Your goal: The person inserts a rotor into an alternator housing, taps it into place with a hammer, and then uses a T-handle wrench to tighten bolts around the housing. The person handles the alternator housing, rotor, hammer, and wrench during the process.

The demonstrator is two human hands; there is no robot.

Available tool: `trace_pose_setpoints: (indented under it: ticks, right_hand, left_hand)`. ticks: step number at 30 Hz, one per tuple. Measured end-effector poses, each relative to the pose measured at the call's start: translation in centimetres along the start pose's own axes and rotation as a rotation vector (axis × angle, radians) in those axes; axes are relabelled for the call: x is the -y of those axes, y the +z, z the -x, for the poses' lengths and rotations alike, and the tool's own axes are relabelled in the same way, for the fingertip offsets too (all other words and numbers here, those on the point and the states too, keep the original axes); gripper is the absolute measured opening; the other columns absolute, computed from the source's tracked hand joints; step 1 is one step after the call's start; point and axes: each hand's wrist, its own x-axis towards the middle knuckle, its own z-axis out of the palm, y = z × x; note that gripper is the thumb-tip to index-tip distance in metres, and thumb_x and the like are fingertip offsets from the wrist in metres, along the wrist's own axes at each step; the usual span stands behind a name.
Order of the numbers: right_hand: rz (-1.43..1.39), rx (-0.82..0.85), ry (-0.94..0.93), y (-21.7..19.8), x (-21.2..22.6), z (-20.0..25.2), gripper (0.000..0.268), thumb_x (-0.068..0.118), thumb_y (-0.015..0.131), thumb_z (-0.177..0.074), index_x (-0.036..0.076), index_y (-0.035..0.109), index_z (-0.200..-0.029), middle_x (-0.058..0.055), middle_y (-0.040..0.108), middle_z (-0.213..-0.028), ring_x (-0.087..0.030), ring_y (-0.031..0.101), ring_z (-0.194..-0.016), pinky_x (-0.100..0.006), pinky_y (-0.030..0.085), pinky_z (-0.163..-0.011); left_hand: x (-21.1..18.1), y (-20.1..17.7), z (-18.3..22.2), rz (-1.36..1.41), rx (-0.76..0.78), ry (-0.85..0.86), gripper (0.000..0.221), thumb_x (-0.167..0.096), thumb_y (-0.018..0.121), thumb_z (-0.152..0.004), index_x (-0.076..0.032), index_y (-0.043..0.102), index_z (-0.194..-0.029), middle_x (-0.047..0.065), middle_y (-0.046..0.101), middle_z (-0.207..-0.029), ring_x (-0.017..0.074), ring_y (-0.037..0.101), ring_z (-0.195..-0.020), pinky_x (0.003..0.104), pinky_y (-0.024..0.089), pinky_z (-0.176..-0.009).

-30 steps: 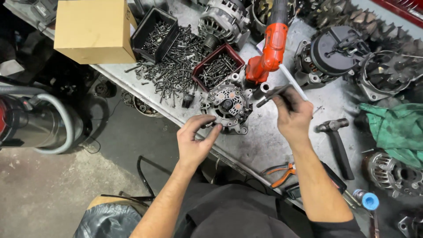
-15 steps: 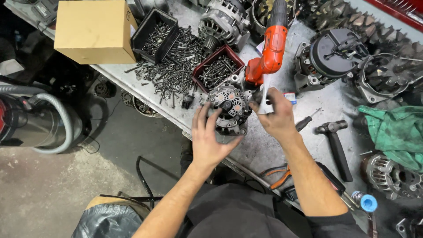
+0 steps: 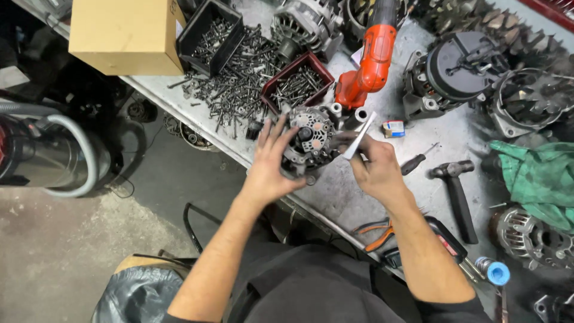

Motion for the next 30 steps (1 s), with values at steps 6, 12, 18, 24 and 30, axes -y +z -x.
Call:
trace_pose_setpoints:
  ticks: [6, 12, 18, 24, 30]
  right_hand:
    - [0.143, 0.016, -0.049, 0.8, -0.1, 0.5, 0.024, 0.019, 0.073, -0.097, 0.001, 0.066, -0.083, -0.02, 0.065, -0.07, -0.043, 0.069, -0.075, -0.048, 0.057, -0.065]
    - [0.037, -0.037, -0.117, 1.6, -2.1, 1.0, 0.016, 0.015, 0.08, -0.091, 0.002, 0.072, -0.098, -0.016, 0.073, -0.083, -0.04, 0.074, -0.082, -0.045, 0.06, -0.072]
    - [0.087, 0.058, -0.172, 1.4, -2.5, 1.8, 0.004, 0.0, 0.063, -0.095, -0.002, 0.066, -0.096, -0.023, 0.066, -0.08, -0.049, 0.069, -0.079, -0.055, 0.056, -0.065]
    - [0.125, -0.147, -0.117, 1.2, -2.4, 1.8, 0.012, 0.003, 0.076, -0.08, 0.011, 0.073, -0.088, -0.007, 0.071, -0.071, -0.028, 0.071, -0.067, -0.038, 0.057, -0.064]
    - [0.012, -0.046, -0.091, 1.7, -3.6, 2.8, 0.006, 0.006, 0.065, -0.087, 0.006, 0.069, -0.084, -0.014, 0.064, -0.063, -0.037, 0.063, -0.058, -0.039, 0.053, -0.058]
  left_hand:
    - [-0.6, -1.8, -0.7, -0.087, 0.144, -0.028, 0.107, -0.026, 0.091, -0.053, -0.026, 0.049, -0.152, 0.009, 0.024, -0.17, 0.0512, 0.015, -0.154, 0.07, 0.018, -0.121]
    - [-3.5, 0.8, -0.7, 0.117, -0.194, 0.14, 0.053, -0.046, 0.092, -0.07, -0.025, 0.075, -0.115, 0.005, 0.061, -0.143, 0.0411, 0.05, -0.139, 0.057, 0.037, -0.117]
    - [-3.8, 4.2, -1.9, 0.338, -0.424, 0.074, 0.031, -0.037, 0.097, -0.068, -0.027, 0.08, -0.093, -0.003, 0.074, -0.111, 0.025, 0.069, -0.119, 0.039, 0.052, -0.107]
    - [-4.4, 4.3, -2.5, 0.454, -0.375, 0.127, 0.029, -0.025, 0.099, -0.062, -0.024, 0.08, -0.084, -0.003, 0.076, -0.103, 0.0222, 0.071, -0.11, 0.037, 0.055, -0.102]
    - [-5.1, 4.2, -2.6, 0.406, -0.368, 0.138, 0.022, -0.027, 0.097, -0.068, -0.026, 0.081, -0.084, -0.008, 0.077, -0.102, 0.0155, 0.071, -0.107, 0.031, 0.055, -0.1]
